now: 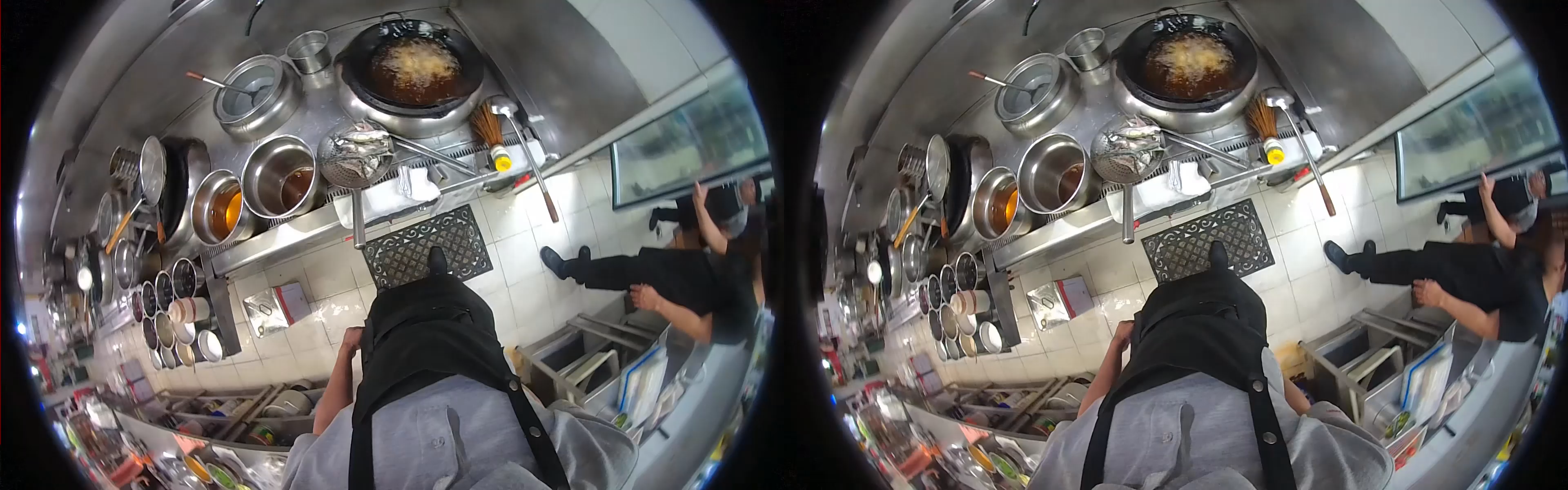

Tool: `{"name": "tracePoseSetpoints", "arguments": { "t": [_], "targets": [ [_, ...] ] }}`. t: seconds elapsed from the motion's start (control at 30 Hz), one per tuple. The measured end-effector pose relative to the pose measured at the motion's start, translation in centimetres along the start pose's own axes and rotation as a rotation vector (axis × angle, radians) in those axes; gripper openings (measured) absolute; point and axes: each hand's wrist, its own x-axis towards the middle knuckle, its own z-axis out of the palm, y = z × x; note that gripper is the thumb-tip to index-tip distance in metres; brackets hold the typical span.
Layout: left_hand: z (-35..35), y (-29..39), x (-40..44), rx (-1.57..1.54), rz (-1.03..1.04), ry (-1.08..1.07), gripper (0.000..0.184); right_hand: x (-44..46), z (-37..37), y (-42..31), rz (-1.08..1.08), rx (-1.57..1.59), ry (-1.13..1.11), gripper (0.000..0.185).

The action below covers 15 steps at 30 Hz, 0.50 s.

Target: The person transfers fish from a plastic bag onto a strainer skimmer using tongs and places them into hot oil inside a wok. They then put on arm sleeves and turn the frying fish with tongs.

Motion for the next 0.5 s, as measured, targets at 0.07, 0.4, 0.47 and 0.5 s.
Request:
{"name": "tracePoseSetpoints", "arguments": {
  "t": [0.07, 0.4, 0.47, 0.5],
  "targets": [
    [-2.2, -0.3, -0.5, 0.296, 0.231, -0.103, 0.023, -3.7, 2.6, -1.8, -0.058, 0.161, 0.035, 0.018],
    [-9.5, 7.6, -5.3, -0.279, -0.205, -0.286, 0.036, -15.1, 10.3, -4.5, -0.276, 0.469, 0.009, 0.020],
    [-9.7, 8.0, -5.7, -0.262, -0.204, -0.284, 0.034, -15.3, 10.2, -3.5, -0.388, 0.431, -0.096, 0.020],
    [-9.6, 8.3, -6.0, -0.260, -0.207, -0.281, 0.034, -14.8, 10.0, -2.7, -0.385, 0.402, -0.153, 0.020]
  ]
}}
